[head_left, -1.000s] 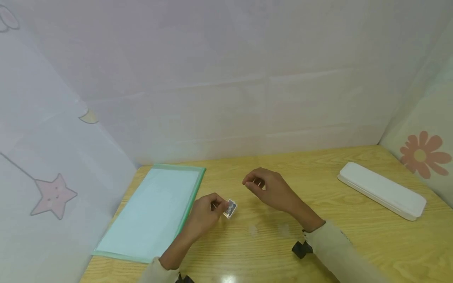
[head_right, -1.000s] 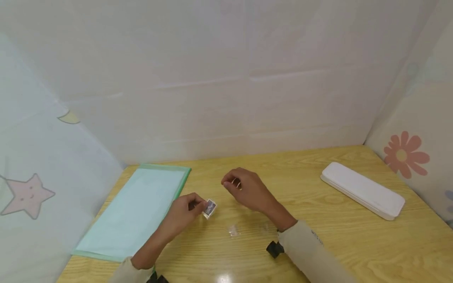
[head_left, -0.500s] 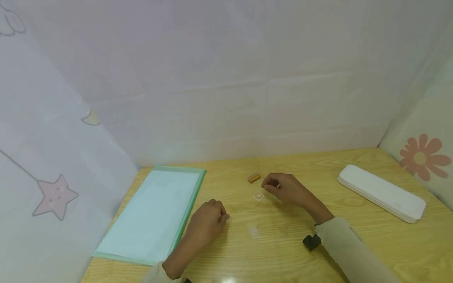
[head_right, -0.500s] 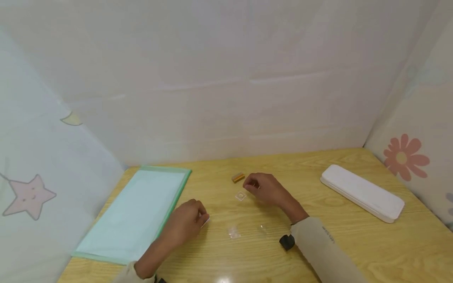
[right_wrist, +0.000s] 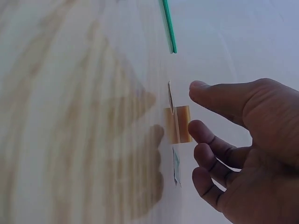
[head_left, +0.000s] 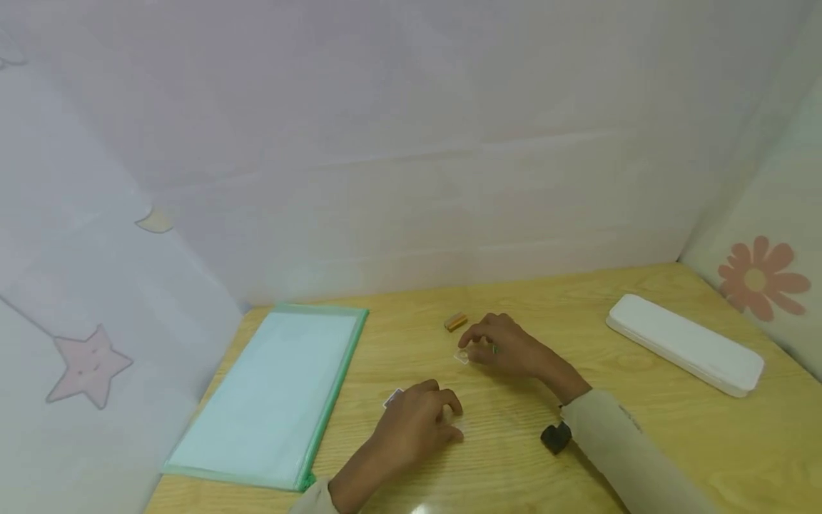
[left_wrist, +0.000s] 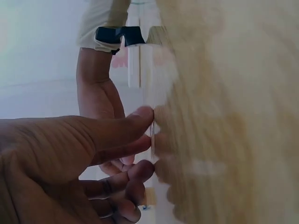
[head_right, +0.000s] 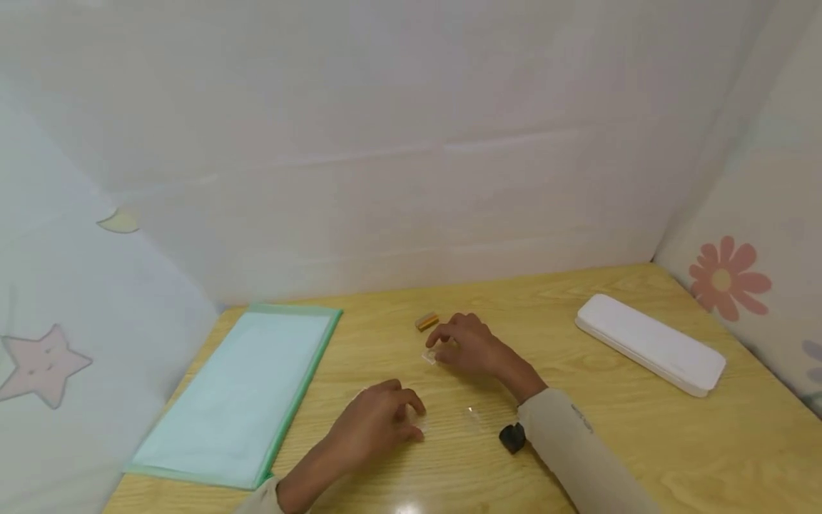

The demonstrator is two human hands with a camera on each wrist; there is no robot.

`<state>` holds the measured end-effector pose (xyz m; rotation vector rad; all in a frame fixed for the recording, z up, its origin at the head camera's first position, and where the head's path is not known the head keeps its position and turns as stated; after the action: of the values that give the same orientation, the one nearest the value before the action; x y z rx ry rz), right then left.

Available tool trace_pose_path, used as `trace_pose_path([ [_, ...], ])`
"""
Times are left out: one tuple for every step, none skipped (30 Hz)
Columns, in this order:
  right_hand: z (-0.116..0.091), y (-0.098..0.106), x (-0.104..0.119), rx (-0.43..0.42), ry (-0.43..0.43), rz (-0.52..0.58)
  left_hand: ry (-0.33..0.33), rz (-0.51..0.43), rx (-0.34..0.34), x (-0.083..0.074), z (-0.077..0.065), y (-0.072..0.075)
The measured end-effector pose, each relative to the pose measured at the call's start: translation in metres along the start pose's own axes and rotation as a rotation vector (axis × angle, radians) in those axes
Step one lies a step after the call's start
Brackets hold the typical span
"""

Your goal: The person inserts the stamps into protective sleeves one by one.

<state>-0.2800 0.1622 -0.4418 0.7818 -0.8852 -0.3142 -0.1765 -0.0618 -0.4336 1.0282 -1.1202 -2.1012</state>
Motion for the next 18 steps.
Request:
trace_pose_path([
  [0.000, -0.001, 0.000, 0.004, -0.006, -0.008, -0.003, -0.009, -0.001, 0.000, 0.000, -0.001],
  [-0.001, -0.001, 0.000, 0.012, -0.022, -0.021, -0.011, -0.020, -0.001, 0.001, 0.000, -0.001],
  [-0.001, -0.002, 0.000, 0.021, -0.040, -0.029, -0.020, -0.034, -0.001, 0.001, 0.000, -0.001],
  [-0.002, -0.002, 0.000, 0.031, -0.058, -0.037, -0.029, -0.042, 0.000, 0.001, 0.000, -0.001],
  [-0.002, -0.003, 0.001, 0.039, -0.065, -0.054, -0.039, -0.047, -0.002, 0.001, 0.000, -0.002],
  [-0.002, -0.004, 0.001, 0.045, -0.074, -0.068, -0.048, -0.050, -0.005, 0.000, 0.000, -0.001],
  [-0.003, -0.005, 0.002, 0.046, -0.077, -0.087, -0.051, -0.050, -0.008, 0.000, 0.000, -0.001],
  [-0.003, -0.006, 0.003, 0.048, -0.078, -0.105, -0.057, -0.052, -0.013, 0.000, 0.000, -0.001],
  [-0.003, -0.006, 0.004, 0.047, -0.077, -0.114, -0.062, -0.050, -0.016, 0.000, 0.000, -0.001],
  [-0.003, -0.007, 0.004, 0.045, -0.072, -0.125, -0.060, -0.050, -0.017, 0.000, 0.000, -0.001],
  [-0.004, -0.008, 0.005, 0.045, -0.068, -0.135, -0.057, -0.051, -0.020, -0.001, 0.001, 0.000],
  [-0.004, -0.008, 0.005, 0.045, -0.070, -0.136, -0.051, -0.056, -0.026, -0.001, 0.001, 0.000],
  [-0.003, -0.009, 0.006, 0.047, -0.069, -0.137, -0.034, -0.063, -0.032, 0.000, 0.001, 0.000],
  [-0.003, -0.009, 0.005, 0.049, -0.069, -0.136, -0.017, -0.078, -0.035, 0.000, 0.002, 0.000],
  [-0.003, -0.010, 0.005, 0.050, -0.069, -0.131, 0.001, -0.093, -0.038, 0.001, 0.003, 0.001],
  [-0.002, -0.010, 0.005, 0.051, -0.067, -0.133, 0.022, -0.118, -0.042, 0.001, 0.004, 0.002],
  [-0.001, -0.011, 0.005, 0.052, -0.065, -0.133, 0.039, -0.145, -0.048, 0.002, 0.005, 0.003],
  [-0.001, -0.011, 0.005, 0.053, -0.067, -0.134, 0.059, -0.182, -0.054, 0.003, 0.005, 0.004],
])
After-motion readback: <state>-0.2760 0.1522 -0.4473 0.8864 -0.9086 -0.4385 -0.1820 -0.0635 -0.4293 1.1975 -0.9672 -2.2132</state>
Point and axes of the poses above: each hand's wrist, its own z-axis towards the middle knuckle, its own y-axis out of the back of the hand, x = y × z, the point moved 1 cm from there along z, towards the middle knuckle, and after that the axes turned 14 degrees about -x, right-handed, at the moved point
